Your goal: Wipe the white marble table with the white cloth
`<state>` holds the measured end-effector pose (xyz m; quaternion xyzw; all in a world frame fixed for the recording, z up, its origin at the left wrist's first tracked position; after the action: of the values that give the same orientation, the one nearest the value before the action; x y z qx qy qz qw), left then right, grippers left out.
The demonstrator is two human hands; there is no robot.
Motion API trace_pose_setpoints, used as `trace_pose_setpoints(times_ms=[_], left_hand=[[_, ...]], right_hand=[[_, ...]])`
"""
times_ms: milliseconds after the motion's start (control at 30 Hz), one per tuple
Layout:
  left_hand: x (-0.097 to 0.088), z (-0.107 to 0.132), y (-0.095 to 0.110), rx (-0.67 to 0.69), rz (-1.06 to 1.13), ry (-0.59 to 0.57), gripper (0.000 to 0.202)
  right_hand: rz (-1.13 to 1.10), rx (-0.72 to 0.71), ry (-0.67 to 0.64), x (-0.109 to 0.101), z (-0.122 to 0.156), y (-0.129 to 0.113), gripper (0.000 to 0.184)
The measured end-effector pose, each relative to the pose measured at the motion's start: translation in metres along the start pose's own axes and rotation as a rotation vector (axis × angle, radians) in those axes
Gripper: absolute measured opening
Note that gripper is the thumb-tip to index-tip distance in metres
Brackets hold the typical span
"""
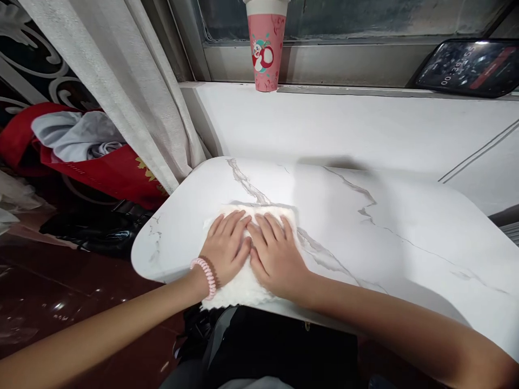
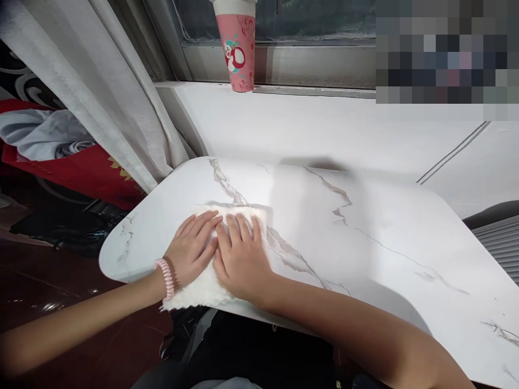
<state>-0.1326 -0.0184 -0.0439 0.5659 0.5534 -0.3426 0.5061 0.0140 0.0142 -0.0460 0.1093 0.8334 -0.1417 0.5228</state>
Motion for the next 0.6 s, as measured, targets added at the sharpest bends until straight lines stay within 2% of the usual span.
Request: trace_pose_setpoints(times_ms=[133,233,333,467,600], left_hand=[[0.009,-0.015,0.022,0.022,0.009,-0.018,0.045],[0.017,-0.037,0.031,-0.003,0.010,-0.022,0.044],[0.027,-0.075,0.036,-0.042,0.030,-0.024,0.041],[0.044,-0.141,0.036,-0.097,0.070,-0.008,0.036],[0.057,-0.195,0.036,-0.062,0.095,-0.024,0.036]], right_hand=[[0.020,0.064,-0.009,-0.005,0.008,0.019,0.048],[0.013,0.110,-0.007,-0.004,0.000,0.042,0.047],[-0.005,0.173,0.010,0.002,-0.018,0.078,0.046],[-0.023,0.172,0.015,0.010,-0.051,0.135,0.045],[-0.032,0.211,0.066,0.014,-0.073,0.177,0.043]])
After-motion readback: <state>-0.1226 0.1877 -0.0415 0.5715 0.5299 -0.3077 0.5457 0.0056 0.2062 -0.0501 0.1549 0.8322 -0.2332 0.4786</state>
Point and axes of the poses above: each hand's wrist, its own z-axis away from the middle knuckle, its own x-axis out of the palm, y = z × x, the point moved 2 cm from there along -z, towards the middle knuckle, and after that the axes turned 15 degrees about -x, right-handed, at the moved point
